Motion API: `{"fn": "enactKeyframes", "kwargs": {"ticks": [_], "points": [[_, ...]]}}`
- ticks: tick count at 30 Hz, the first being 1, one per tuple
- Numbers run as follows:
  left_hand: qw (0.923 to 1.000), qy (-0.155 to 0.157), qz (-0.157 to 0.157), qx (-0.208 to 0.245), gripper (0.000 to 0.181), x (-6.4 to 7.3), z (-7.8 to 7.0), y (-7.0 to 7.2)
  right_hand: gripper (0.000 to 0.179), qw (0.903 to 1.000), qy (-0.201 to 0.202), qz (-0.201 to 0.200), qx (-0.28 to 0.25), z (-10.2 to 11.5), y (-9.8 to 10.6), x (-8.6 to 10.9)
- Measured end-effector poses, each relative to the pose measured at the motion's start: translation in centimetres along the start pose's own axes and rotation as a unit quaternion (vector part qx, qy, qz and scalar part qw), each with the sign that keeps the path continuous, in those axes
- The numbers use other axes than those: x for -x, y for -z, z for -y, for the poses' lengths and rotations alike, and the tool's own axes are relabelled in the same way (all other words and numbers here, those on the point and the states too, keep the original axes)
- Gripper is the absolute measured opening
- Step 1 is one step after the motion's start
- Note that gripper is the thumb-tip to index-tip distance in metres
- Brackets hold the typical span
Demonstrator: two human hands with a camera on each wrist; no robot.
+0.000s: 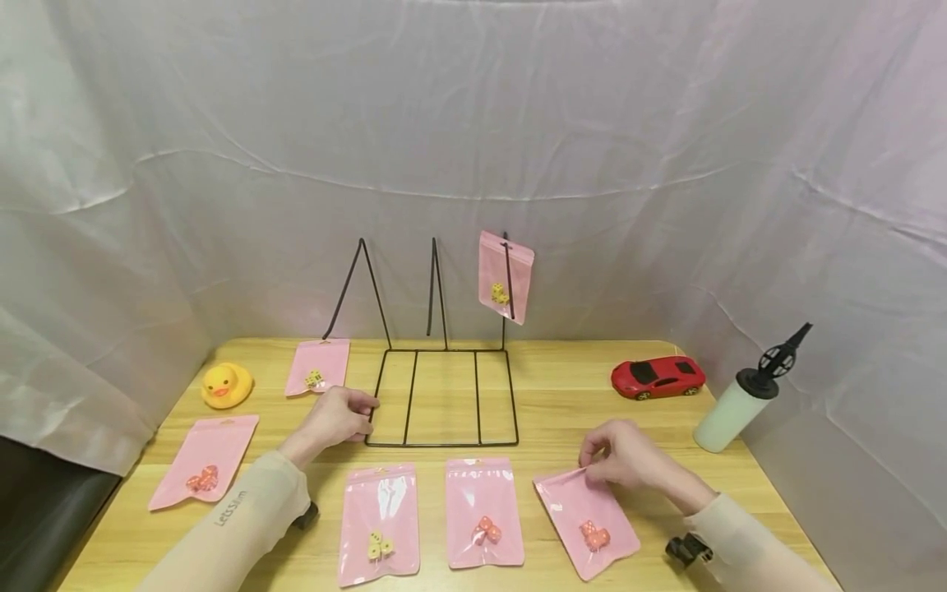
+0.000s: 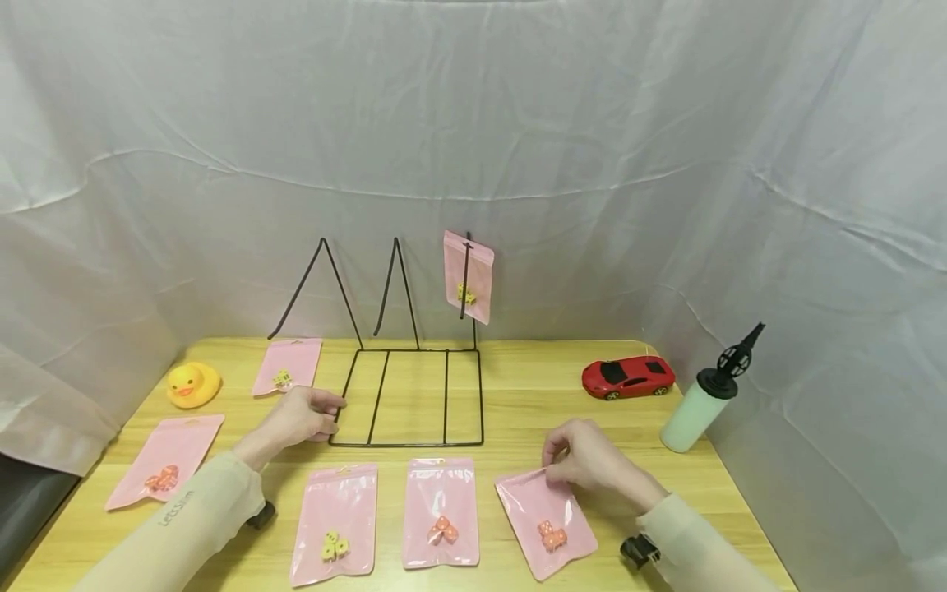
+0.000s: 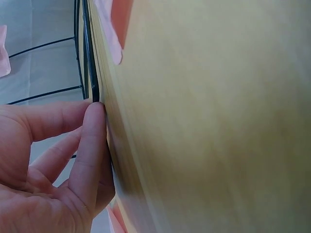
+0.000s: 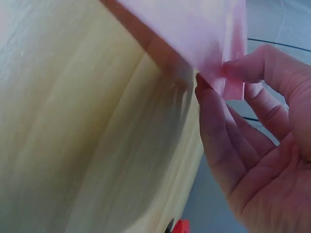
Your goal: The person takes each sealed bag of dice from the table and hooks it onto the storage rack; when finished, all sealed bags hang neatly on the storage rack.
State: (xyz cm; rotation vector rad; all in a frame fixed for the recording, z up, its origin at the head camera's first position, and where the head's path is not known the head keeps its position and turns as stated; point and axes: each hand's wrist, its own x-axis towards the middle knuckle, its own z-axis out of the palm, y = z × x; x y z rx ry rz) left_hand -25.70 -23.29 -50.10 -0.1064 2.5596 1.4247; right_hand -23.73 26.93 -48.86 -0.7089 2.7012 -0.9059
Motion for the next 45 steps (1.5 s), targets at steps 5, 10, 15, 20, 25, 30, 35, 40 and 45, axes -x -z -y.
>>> {"fn": "enactKeyframes", "kwargs": {"ticks": [5,10,15,20,25,30,35,40,45], "points": [[1.0,0.0,-0.001,-0.001,0.052,0.1,0.1,0.0,0.026,0.9998,-0.017,0.001,-0.008,-0.3,0.4,0.2],[1.0,-0.002,-0.001,0.002,0.052,0.1,0.1,0.0,0.039,0.9988,-0.021,0.021,-0.038,-0.3,0.7,0.4],[1.0,-0.001,0.0,0.002,0.052,0.0,0.1,0.0,0.033,0.9992,-0.021,0.013,-0.032,-0.3,0.8,0.6],[1.0,0.001,0.002,0.002,0.052,-0.1,0.1,0.0,0.029,0.9989,-0.021,0.008,-0.041,-0.4,0.9,0.8],[1.0,0.001,0.001,-0.001,0.051,-0.1,0.2,0.0,0.034,0.9953,-0.022,0.01,-0.093,-0.4,1.1,1.1],[1.0,0.0,0.001,-0.002,0.051,0.0,0.2,0.0,0.04,0.9935,-0.008,0.003,-0.113,0.0,1.6,1.3],[1.0,0.0,0.001,-0.001,0.051,-0.1,0.2,0.0,0.038,0.9945,0.017,-0.014,-0.103,0.4,2.2,1.6],[1.0,-0.003,0.0,-0.001,0.051,-0.2,0.2,0.0,0.031,0.9959,0.044,-0.026,-0.075,1.0,2.9,1.8],[1.0,0.001,0.0,0.004,0.053,-0.2,0.2,0.1,0.027,0.9959,0.068,-0.038,-0.046,1.7,3.5,1.9]]}}
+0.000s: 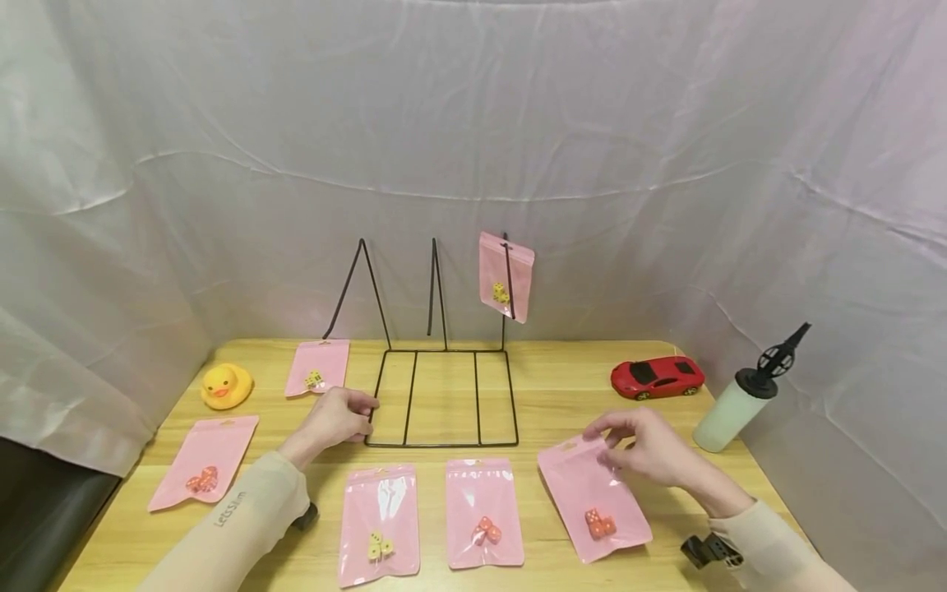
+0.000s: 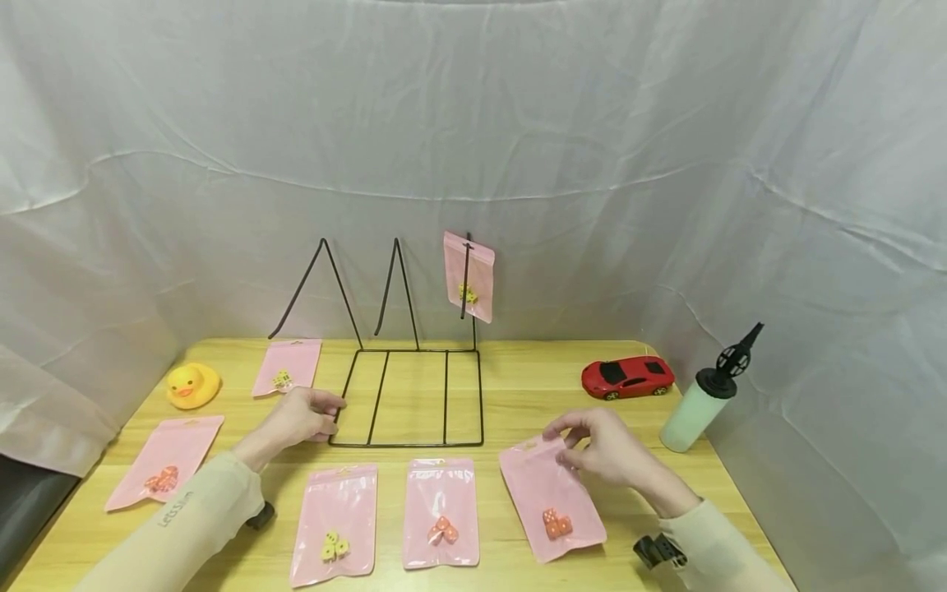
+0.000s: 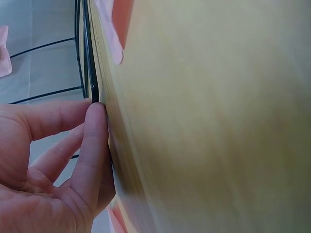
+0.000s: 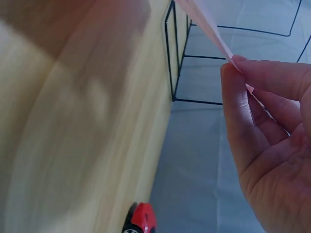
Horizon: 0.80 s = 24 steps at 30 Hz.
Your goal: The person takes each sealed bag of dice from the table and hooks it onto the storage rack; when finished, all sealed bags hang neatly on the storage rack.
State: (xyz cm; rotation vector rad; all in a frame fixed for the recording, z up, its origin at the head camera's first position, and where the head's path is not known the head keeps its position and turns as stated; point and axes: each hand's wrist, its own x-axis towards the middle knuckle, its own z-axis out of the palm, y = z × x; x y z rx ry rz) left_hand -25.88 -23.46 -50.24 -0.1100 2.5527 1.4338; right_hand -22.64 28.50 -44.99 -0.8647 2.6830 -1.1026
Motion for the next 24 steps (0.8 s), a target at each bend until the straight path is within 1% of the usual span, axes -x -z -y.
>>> {"fn": "enactKeyframes", "kwargs": {"ticks": [4,9,14,20,24], "points": [[1.0,0.0,0.003,0.002,0.054,0.0,0.0,0.0,0.025,0.9998,0.013,-0.012,0.007,0.7,0.3,0.1],[1.0,0.002,0.004,0.005,0.053,0.0,0.0,0.0,0.026,0.9993,0.016,-0.03,0.014,1.7,0.8,0.2],[1.0,0.001,0.004,0.006,0.053,0.1,-0.1,0.0,0.029,0.9977,0.024,-0.06,0.021,2.4,1.0,0.3],[1.0,0.001,0.005,0.003,0.053,0.1,-0.2,0.0,0.036,0.9924,0.066,-0.104,0.005,2.8,0.9,0.1],[1.0,0.0,0.006,0.0,0.054,0.1,-0.1,0.0,0.035,0.988,0.087,-0.127,-0.006,3.2,1.0,-0.2]]}}
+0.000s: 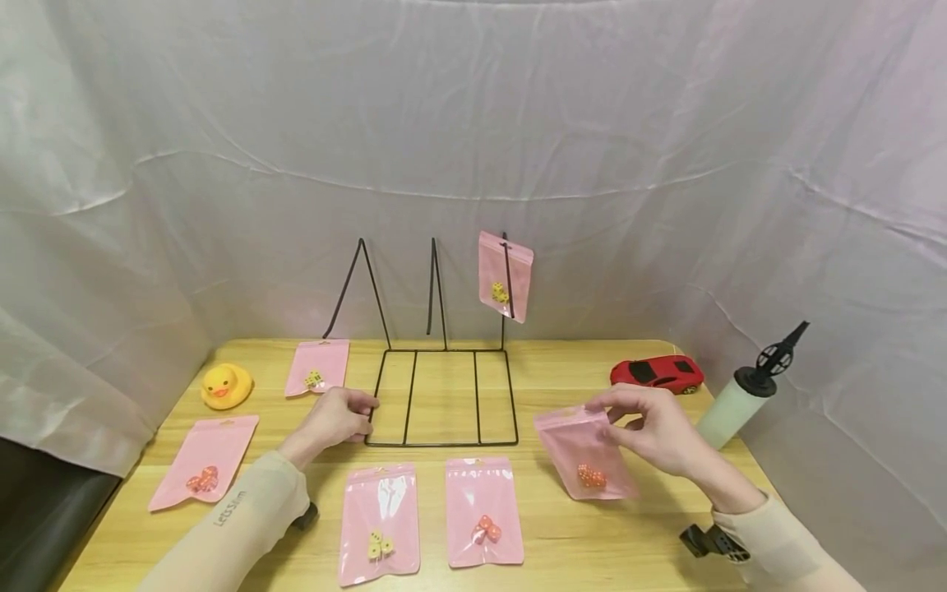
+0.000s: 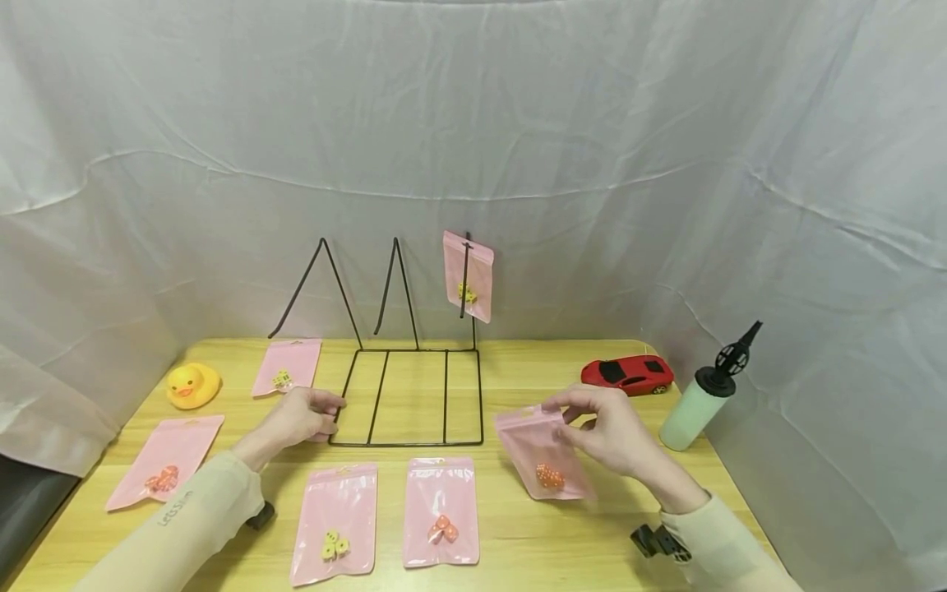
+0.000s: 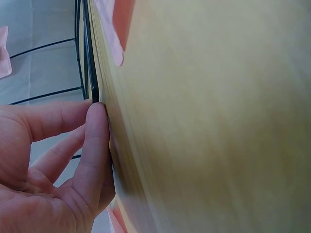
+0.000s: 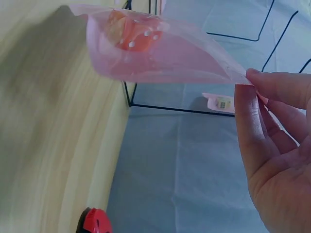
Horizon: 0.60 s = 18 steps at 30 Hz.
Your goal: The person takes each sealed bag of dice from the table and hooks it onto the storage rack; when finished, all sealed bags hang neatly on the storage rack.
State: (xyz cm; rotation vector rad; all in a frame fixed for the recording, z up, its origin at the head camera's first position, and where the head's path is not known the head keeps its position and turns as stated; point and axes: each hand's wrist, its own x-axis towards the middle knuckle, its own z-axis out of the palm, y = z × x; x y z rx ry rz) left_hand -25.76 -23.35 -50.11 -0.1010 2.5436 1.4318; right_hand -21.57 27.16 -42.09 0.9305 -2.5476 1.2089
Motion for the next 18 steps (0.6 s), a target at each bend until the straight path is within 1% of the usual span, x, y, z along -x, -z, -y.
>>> {"fn": "enactKeyframes", "kwargs": {"ticks": [5,13,18], "points": [[1.0,-0.001,0.0,-0.001,0.053,0.0,0.0,0.0,0.035,0.9994,0.011,-0.023,-0.022,0.5,-0.1,-0.3],[1.0,0.006,0.0,0.0,0.052,0.0,0.1,0.0,0.036,0.9965,0.032,-0.06,-0.049,1.5,-0.5,-0.8],[1.0,0.008,0.001,0.001,0.052,0.0,0.1,0.0,0.038,0.9925,0.045,-0.074,-0.086,2.2,-1.1,-0.9]]}}
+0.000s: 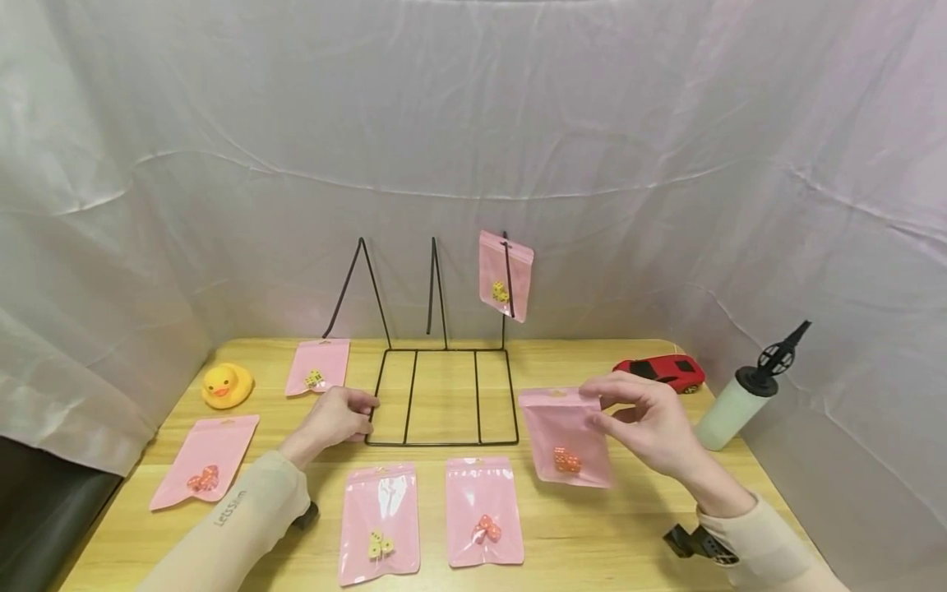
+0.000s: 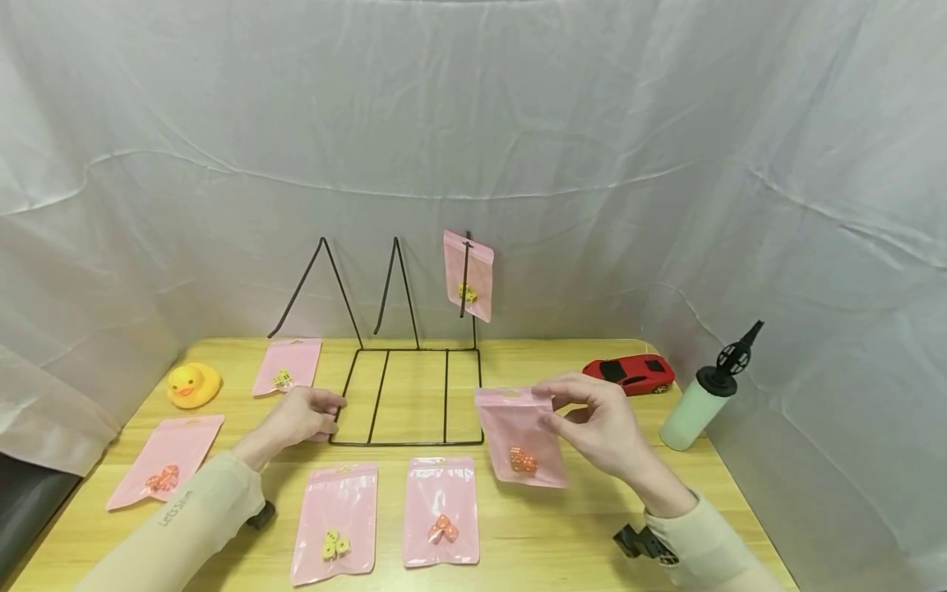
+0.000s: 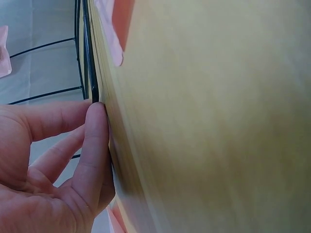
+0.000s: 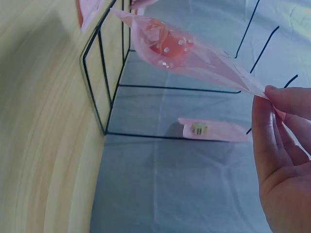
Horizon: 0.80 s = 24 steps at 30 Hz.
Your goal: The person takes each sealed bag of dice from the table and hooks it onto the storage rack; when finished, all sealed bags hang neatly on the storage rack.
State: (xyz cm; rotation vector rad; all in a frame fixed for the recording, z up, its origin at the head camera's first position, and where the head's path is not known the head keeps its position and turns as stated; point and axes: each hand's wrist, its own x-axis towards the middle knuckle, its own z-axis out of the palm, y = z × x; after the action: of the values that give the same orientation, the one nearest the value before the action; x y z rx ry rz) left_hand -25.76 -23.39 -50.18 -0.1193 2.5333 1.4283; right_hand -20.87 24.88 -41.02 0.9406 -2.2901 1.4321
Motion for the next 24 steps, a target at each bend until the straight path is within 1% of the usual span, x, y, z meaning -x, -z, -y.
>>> {"fn": "enactKeyframes", "kwargs": {"ticks": [3,13,19,24], "points": [[1.0,-0.002,0.001,-0.002,0.052,0.0,-0.1,0.0,0.039,0.9997,0.013,-0.005,-0.02,0.3,-0.3,-0.2],[0.9999,-0.01,-0.004,-0.004,0.053,0.2,0.0,0.0,0.041,0.9978,0.044,-0.028,-0.041,1.2,-0.6,-0.8],[1.0,-0.008,0.002,-0.002,0.053,0.1,0.0,-0.1,0.041,0.9971,0.044,-0.034,-0.052,1.6,-0.9,-0.9],[1.0,-0.007,0.001,0.007,0.054,0.0,0.0,-0.1,0.042,0.9963,0.051,-0.041,-0.056,2.2,-1.3,-1.5]]}}
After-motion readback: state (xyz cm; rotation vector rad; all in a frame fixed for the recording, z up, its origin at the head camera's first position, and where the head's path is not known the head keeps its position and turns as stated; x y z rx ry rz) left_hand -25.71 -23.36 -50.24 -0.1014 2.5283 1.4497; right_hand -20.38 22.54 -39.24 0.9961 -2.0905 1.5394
